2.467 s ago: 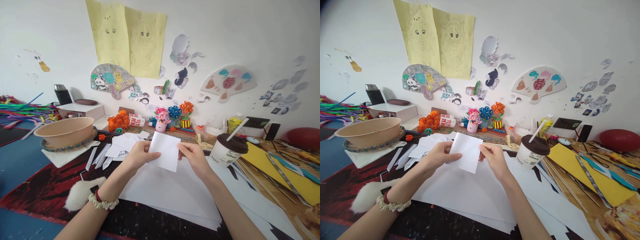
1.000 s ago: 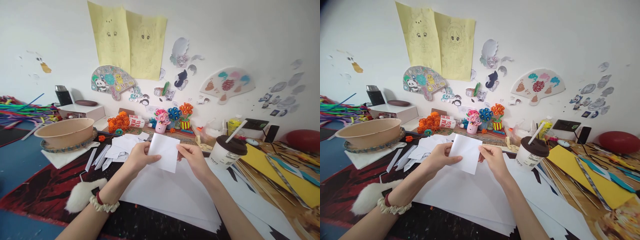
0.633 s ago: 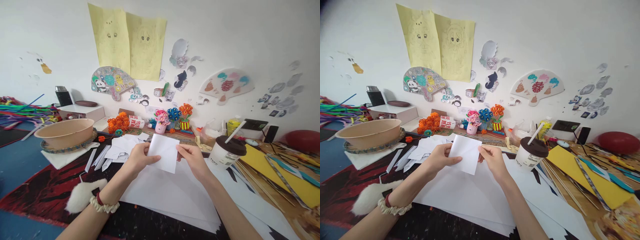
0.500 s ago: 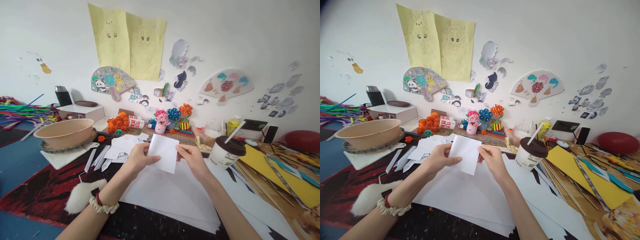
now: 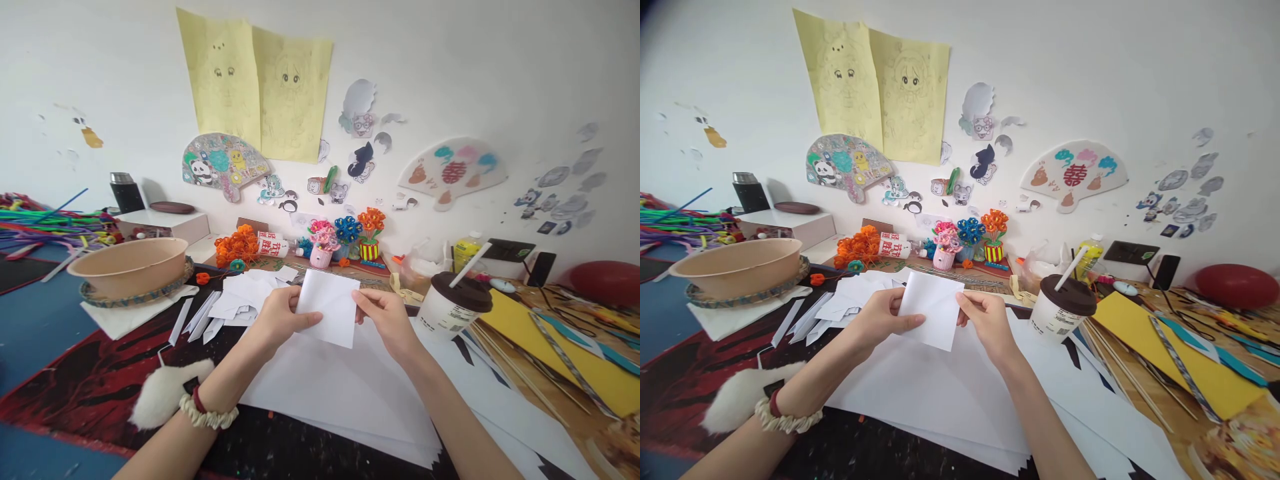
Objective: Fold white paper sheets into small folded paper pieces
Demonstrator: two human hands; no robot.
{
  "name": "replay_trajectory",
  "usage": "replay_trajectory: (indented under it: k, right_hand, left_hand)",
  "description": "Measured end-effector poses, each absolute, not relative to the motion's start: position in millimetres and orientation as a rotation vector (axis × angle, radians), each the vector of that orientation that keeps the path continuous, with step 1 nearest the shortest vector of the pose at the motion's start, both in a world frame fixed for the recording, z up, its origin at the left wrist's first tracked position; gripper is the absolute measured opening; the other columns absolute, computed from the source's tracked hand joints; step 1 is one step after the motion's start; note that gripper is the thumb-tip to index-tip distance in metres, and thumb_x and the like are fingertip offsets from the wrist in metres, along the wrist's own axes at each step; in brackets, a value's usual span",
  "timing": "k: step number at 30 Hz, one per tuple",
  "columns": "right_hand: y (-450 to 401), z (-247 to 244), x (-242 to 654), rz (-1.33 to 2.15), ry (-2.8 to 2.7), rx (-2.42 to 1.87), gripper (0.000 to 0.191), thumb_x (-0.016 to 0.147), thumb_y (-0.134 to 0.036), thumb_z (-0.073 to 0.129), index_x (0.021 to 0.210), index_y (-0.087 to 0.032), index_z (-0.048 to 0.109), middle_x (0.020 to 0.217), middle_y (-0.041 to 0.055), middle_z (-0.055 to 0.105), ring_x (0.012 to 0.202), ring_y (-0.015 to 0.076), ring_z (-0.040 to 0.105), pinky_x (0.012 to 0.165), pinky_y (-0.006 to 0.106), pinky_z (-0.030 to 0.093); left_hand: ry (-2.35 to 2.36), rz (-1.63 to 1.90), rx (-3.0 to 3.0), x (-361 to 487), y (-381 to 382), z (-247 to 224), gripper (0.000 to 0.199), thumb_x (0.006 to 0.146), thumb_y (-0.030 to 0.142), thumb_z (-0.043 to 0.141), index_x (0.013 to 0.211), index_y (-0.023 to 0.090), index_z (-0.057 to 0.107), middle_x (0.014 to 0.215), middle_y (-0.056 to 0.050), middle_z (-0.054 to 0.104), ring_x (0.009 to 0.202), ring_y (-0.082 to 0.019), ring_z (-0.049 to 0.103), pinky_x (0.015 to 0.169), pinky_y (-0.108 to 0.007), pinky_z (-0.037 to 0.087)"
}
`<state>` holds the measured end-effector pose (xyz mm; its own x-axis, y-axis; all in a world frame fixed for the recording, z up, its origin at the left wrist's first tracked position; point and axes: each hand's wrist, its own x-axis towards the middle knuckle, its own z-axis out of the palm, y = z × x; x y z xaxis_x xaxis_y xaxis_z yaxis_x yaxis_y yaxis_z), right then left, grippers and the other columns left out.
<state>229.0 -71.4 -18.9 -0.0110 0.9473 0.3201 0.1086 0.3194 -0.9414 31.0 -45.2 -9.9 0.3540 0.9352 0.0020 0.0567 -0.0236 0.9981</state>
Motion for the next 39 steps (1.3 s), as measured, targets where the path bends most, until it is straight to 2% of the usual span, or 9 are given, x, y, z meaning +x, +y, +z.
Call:
replay_trajectory:
  k: [17, 26, 33, 39]
  right_hand:
    - [-72.4, -18.1, 230.5, 0.868, -1.438, -1.018, 0.032, 0.083, -0.034, 0.057, 0.057, -0.016, 0.059, 0.054, -0.0005, 0.053, 0.055, 0.012, 0.049, 0.055, 0.024, 0.041]
    - [-71.7, -16.2, 230.0, 1.003, -1.429, -1.03, 0.034, 0.08, -0.044, 0.059, 0.062, -0.015, 0.062, 0.058, 0.0008, 0.055, 0.056, 0.0123, 0.049, 0.055, 0.026, 0.041]
    - [-73.1, -17.4, 229.9, 1.189, -1.551, -1.096, 0.037, 0.075, -0.049, 0.063, 0.06, -0.014, 0.063, 0.055, 0.0027, 0.06, 0.054, 0.0138, 0.055, 0.055, 0.027, 0.045]
    - [-73.2, -17.9, 229.5, 1.178, -1.548, -1.117, 0.038, 0.071, -0.05, 0.066, 0.059, -0.015, 0.062, 0.052, 0.0026, 0.06, 0.051, 0.014, 0.057, 0.053, 0.027, 0.046]
  left_hand:
    - [0.954, 0.935, 1.457, 31.9, -42.0, -14.5, 0.043, 0.059, 0.025, 0.076, 0.098, 0.011, 0.062, 0.098, -0.013, 0.07, 0.084, -0.027, 0.067, 0.066, -0.033, 0.053]
    - [0.949, 0.977, 1.422, 32.2, -42.2, -14.7, 0.043, 0.059, 0.027, 0.076, 0.097, 0.011, 0.063, 0.096, -0.013, 0.071, 0.084, -0.028, 0.067, 0.067, -0.034, 0.053]
    - [0.98, 1.027, 1.391, 30.1, -44.8, -5.7, 0.043, 0.059, 0.027, 0.075, 0.097, 0.011, 0.062, 0.095, -0.012, 0.071, 0.083, -0.026, 0.067, 0.067, -0.034, 0.053]
    - [0.955, 1.029, 1.399, 29.4, -45.4, -6.5, 0.04, 0.062, 0.026, 0.073, 0.096, 0.01, 0.061, 0.094, -0.013, 0.07, 0.082, -0.026, 0.066, 0.066, -0.032, 0.051]
